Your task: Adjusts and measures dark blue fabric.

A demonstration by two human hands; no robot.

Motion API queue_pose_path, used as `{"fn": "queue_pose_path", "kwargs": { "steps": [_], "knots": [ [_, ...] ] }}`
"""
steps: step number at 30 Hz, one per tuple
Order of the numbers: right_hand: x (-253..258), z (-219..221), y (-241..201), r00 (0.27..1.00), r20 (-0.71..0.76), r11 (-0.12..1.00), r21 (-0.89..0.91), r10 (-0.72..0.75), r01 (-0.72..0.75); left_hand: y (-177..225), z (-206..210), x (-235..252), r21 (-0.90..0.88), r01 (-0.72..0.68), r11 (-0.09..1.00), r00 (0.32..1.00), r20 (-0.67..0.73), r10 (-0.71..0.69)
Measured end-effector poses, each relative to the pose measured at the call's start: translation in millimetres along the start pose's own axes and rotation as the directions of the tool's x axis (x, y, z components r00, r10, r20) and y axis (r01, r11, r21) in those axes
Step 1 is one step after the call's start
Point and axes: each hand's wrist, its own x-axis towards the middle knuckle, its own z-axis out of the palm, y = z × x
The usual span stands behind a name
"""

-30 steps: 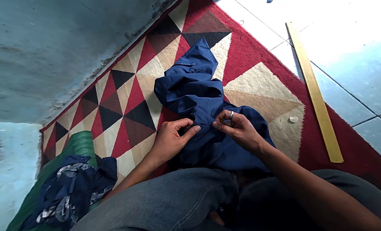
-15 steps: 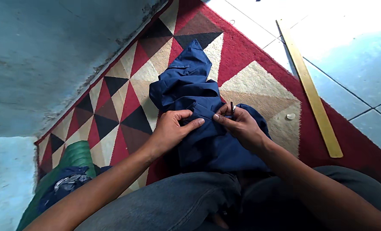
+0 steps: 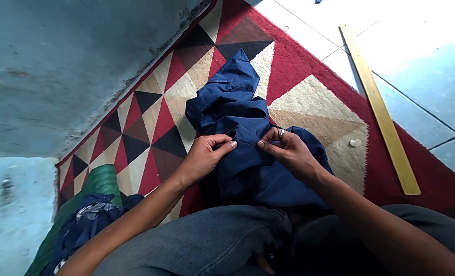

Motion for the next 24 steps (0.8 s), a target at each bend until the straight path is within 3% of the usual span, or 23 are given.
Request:
{"fn": "queue_pose_path", "kwargs": {
  "steps": [9,24],
  "knots": [
    [0.2,-3.7,1.2,0.997,-0.003,0.988,-0.133,-0.082,0.081,2.4,1.2,0.6,0.000,0.029,1.000,1.000,-0.008,-0.029],
    [1.0,-6.3,5.0,0.993,0.001,0.978,-0.175,-0.116,0.114,7.3,6.5,3.6,0.076,0.006,0.997,0.998,-0.059,-0.001]
  ]
}}
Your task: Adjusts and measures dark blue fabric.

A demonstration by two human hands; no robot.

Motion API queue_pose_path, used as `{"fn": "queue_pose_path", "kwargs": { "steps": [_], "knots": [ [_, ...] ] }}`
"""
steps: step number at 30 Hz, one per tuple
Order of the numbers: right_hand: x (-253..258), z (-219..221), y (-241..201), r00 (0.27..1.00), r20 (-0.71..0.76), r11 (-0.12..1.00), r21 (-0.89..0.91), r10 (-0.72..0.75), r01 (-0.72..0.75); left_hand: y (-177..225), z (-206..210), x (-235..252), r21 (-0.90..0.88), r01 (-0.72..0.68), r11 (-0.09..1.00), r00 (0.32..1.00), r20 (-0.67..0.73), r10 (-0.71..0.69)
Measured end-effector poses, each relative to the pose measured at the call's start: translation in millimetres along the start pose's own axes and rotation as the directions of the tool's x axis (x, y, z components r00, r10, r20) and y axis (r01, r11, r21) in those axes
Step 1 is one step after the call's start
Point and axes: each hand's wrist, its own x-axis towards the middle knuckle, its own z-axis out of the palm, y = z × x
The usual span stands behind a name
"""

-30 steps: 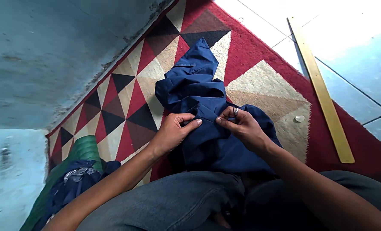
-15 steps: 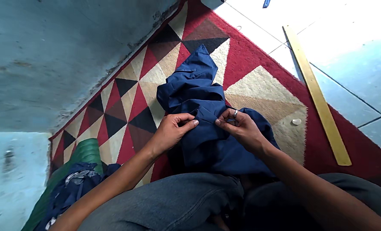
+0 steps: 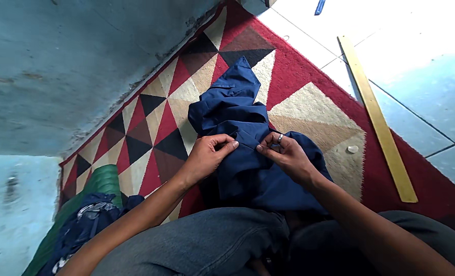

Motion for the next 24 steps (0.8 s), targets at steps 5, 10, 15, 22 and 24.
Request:
{"fn": "queue_pose_path", "kwargs": {
  "steps": [5,10,15,22,24],
  "knots": [
    [0.0,-2.1,-1.9,1.000,0.011,1.000,0.001,-0.001,0.001,-0.8,0.5,0.6,-0.005,0.012,1.000,1.000,0.000,-0.012],
    [0.2,-1.6,-2.1,0.999,0.030,1.000,-0.027,0.010,-0.010,1.5,4.2,-0.3,-0.008,-0.013,1.000,1.000,0.016,0.013],
    [-0.7,-1.4,-3.3,0.999,0.031,0.997,-0.069,-0.015,0.017,-1.0,5.4,0.1,0.044,0.013,0.999,1.000,0.026,-0.014],
    [-4.1,4.0,-10.4,0.984,-0.025,0.898,-0.414,-0.177,0.151,-0.2,5.5,-0.3,0.054,-0.017,0.998,1.000,0.021,0.016],
    [-6.6,5.1,-16.8,0.976,-0.017,0.850,-0.495,-0.217,0.180,-0.6,4.8,-0.3,0.020,0.006,1.000,0.999,0.040,-0.007]
  ]
}}
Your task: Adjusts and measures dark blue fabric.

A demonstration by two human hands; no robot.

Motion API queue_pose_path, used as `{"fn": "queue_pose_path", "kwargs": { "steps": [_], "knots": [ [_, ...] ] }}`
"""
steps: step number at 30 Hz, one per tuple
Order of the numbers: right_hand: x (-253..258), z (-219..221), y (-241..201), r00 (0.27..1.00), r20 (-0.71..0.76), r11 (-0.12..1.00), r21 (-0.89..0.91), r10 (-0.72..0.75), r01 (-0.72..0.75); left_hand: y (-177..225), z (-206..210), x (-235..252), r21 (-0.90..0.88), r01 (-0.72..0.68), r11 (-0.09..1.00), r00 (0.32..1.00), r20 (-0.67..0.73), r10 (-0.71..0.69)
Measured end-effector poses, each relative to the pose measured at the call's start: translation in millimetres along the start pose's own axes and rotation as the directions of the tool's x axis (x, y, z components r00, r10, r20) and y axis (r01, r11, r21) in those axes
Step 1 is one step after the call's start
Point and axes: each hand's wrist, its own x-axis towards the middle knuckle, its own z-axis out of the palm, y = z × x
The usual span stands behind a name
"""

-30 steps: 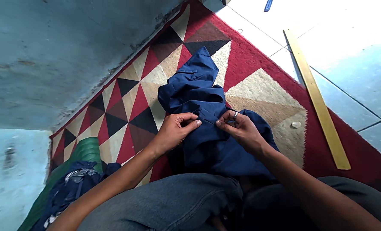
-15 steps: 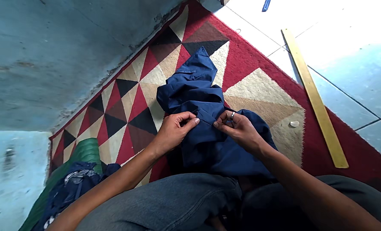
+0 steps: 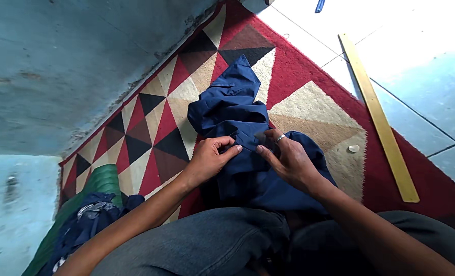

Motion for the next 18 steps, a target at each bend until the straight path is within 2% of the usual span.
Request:
{"fn": "queue_pose_path", "kwargs": {
  "steps": [5,10,18],
  "knots": [
    [-1.4,-7.3,-14.2,0.999,0.011,0.997,-0.066,-0.048,0.049,3.0,-0.7,-1.0,-0.120,0.106,0.987,0.994,0.048,-0.101],
    [-3.1,-9.1,-17.7,0.989,0.052,0.984,-0.111,-0.136,0.141,7.7,-0.2,-1.4,-0.122,0.098,0.988,0.995,0.003,-0.099],
    [-10.0,3.5,-16.0,0.978,-0.016,0.929,-0.315,-0.208,0.192,9.4,2.2,-2.2,-0.139,0.094,0.986,0.995,-0.014,-0.096]
  ]
}}
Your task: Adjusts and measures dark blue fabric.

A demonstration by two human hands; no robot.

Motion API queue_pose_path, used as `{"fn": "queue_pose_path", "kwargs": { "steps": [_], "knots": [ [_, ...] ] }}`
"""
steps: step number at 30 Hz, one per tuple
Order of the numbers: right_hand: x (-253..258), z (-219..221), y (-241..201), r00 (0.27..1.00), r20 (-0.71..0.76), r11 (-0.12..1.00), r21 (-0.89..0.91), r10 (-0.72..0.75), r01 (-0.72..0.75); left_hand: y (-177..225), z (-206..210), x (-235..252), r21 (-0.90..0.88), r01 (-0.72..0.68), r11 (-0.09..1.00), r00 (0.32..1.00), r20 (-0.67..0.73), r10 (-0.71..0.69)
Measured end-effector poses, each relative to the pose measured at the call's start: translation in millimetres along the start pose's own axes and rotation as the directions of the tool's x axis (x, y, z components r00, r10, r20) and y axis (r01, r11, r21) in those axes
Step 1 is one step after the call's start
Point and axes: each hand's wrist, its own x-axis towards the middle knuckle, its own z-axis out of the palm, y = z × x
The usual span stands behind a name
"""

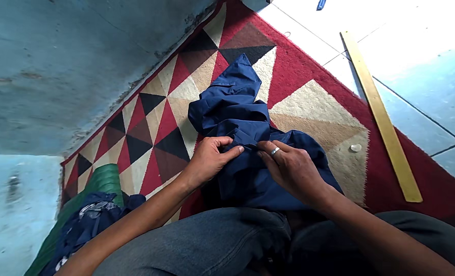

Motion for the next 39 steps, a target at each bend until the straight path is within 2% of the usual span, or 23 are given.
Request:
{"fn": "queue_pose_path", "kwargs": {
  "steps": [3,8,17,25,30,39],
  "knots": [
    [-1.7,4.6,0.7,0.998,-0.038,0.998,-0.045,-0.049,0.047,1.5,0.9,-0.3,0.004,0.002,1.000,1.000,0.003,-0.002],
    [-2.2,7.2,0.3,0.996,-0.062,0.998,-0.009,-0.063,0.062,-0.4,1.5,0.1,0.017,0.001,1.000,1.000,-0.012,-0.001],
    [-2.1,7.8,1.2,0.995,-0.048,0.996,-0.016,-0.086,0.085,-1.0,1.3,0.7,0.052,-0.002,0.999,1.000,-0.021,0.004],
    [-6.0,10.6,-6.9,0.989,-0.113,0.989,-0.129,-0.090,0.076,-4.4,2.4,1.8,0.131,-0.015,0.991,0.999,-0.027,0.019],
    [-7.0,12.6,-8.4,0.987,-0.089,0.983,-0.139,-0.134,0.121,-6.5,3.9,2.2,0.160,-0.020,0.987,0.999,-0.027,0.024],
    [-7.1,6.0,-12.2,0.998,-0.040,0.996,-0.083,-0.043,0.040,-7.4,4.1,1.5,0.178,-0.046,0.983,0.999,-0.020,0.050]
  ]
}}
